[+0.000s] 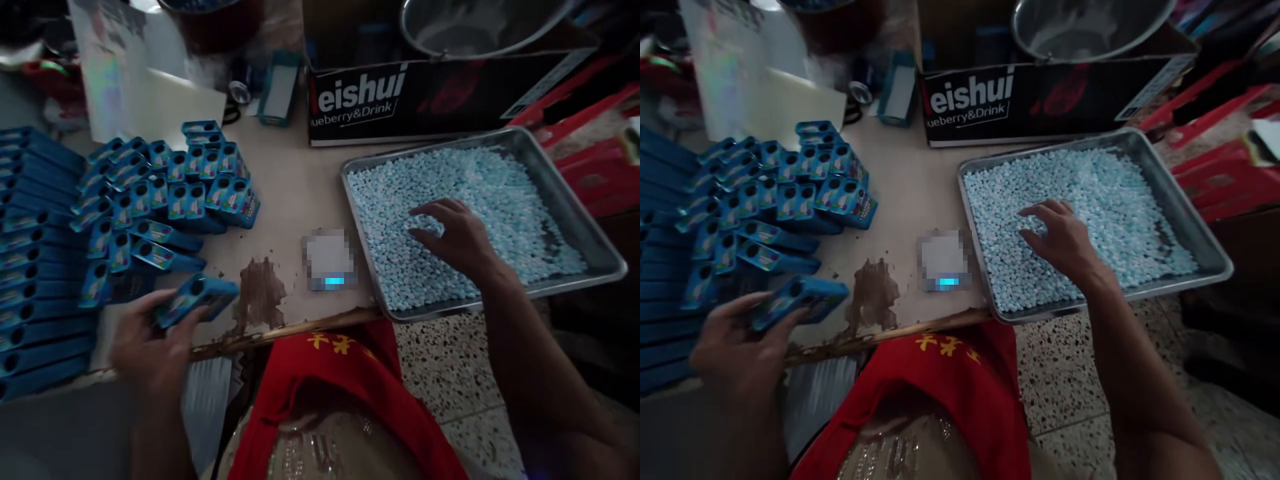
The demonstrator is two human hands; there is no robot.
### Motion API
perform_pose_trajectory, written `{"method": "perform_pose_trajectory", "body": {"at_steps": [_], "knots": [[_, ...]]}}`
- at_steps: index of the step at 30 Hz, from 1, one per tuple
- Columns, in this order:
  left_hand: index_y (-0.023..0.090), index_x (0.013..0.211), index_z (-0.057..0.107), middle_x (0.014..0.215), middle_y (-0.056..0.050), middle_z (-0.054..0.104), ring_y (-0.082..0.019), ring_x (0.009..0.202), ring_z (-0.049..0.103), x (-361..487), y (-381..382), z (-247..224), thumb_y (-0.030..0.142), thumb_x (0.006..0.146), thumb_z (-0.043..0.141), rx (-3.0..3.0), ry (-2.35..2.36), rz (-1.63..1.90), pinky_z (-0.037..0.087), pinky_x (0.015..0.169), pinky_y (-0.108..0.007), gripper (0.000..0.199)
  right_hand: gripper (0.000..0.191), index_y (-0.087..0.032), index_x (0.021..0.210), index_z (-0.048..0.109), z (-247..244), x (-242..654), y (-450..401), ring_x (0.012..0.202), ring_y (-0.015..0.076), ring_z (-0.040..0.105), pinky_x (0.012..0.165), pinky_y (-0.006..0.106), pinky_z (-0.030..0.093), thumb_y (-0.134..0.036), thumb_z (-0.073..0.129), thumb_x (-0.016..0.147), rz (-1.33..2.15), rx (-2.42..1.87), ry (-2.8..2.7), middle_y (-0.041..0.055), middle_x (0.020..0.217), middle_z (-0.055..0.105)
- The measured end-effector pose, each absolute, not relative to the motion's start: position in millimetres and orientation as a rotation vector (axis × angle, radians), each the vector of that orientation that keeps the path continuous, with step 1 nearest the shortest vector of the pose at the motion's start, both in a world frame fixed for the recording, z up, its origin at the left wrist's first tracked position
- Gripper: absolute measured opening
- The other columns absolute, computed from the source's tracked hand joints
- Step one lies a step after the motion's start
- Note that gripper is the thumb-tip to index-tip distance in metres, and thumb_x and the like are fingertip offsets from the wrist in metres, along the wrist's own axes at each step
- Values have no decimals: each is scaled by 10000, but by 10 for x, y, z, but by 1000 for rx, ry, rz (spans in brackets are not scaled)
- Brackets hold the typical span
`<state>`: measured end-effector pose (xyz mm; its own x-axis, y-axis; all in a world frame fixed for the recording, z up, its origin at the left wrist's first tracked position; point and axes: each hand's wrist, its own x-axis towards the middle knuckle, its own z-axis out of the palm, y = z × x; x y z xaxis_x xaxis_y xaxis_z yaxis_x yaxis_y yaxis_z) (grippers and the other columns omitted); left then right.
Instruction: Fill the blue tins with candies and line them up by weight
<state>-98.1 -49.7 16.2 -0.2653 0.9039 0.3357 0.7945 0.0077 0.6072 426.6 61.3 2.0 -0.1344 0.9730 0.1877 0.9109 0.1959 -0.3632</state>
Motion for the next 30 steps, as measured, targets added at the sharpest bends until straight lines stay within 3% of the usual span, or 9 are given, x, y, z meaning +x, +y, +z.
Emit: {"method": "perform_pose_trajectory", "body": {"at_steps": [2, 5, 10, 13, 16, 21, 25, 27, 30], "knots": [[409, 1186, 750, 1142, -15, 771, -370, 1043, 791, -473, -215, 173, 412, 863, 941, 1927, 1857, 1216, 670, 890, -577, 375, 361, -193, 1351, 807, -14, 4348, 512, 1283, 390, 717, 1185, 587, 555, -294, 721, 1015, 220, -1706, -2236, 203, 1329, 799], [313, 1180, 756, 1152, -43, 775, -287, 1068, 788, 258, 304, 56, 284, 966, 896, 2140, 1378, 1259, 692, 934, -462, 257, 450, -201, 1485, 751, -52, 4326, 428, 1367, 415, 675, 1186, 613, 550, -366, 694, 1070, 232, -1666, -2400, 208, 1462, 756], [265, 1323, 741, 1228, -55, 759, -247, 1161, 766, 735, 664, -126, 182, 1002, 880, 2273, 1174, 1026, 675, 1055, -394, 360, 552, -228, 1627, 647, -180, 4161, 406, 1598, 449, 538, 1272, 659, 484, -439, 691, 1119, 124, -1676, -2543, 196, 1701, 627], [273, 1480, 696, 1389, -88, 724, -276, 1303, 736, 606, 602, -138, 314, 996, 934, 2252, 1183, 1033, 651, 1158, -430, 541, 420, -190, 1496, 739, -216, 4140, 414, 1582, 435, 559, 1330, 661, 429, -403, 671, 1140, 55, -1655, -2578, 204, 1634, 672], [280, 1547, 677, 1492, -116, 690, -317, 1405, 697, 401, 507, -127, 535, 986, 940, 2243, 1241, 1102, 621, 1228, -495, 669, 360, -225, 1409, 793, -153, 4064, 421, 1557, 426, 572, 1275, 637, 492, -433, 645, 1155, 46, -1660, -2462, 180, 1612, 687], [251, 1363, 780, 1352, -78, 751, -284, 1287, 749, 159, 331, -90, 552, 1035, 889, 2032, 1478, 1327, 682, 1113, -481, 459, 275, -279, 1246, 879, -91, 3566, 450, 1670, 420, 472, 1352, 663, 429, -292, 641, 1108, 164, -1557, -2488, 100, 1731, 615], [226, 1162, 821, 1082, -25, 810, -201, 1008, 784, 80, 122, -38, 335, 1019, 913, 2084, 1565, 1476, 679, 932, -357, 202, 424, -240, 1389, 843, -256, 3242, 511, 1758, 458, 334, 1423, 760, 264, -173, 641, 1022, 166, -1610, -2546, 114, 1770, 579], [226, 1098, 815, 970, 4, 819, -151, 863, 769, 144, 41, -56, 241, 1039, 874, 2249, 1426, 1361, 640, 841, -285, 85, 483, -220, 1452, 808, -330, 3187, 534, 1761, 455, 328, 1435, 756, 245, -144, 628, 1010, 180, -1641, -2563, 123, 1765, 581], [217, 1104, 823, 985, -16, 850, -157, 873, 804, 465, -9, -170, 218, 1111, 765, 2471, 1004, 894, 614, 797, -254, 58, 469, -238, 1462, 785, -336, 3157, 540, 1732, 437, 376, 1437, 735, 258, -150, 634, 1026, 187, -1705, -2557, 110, 1736, 610]]}}
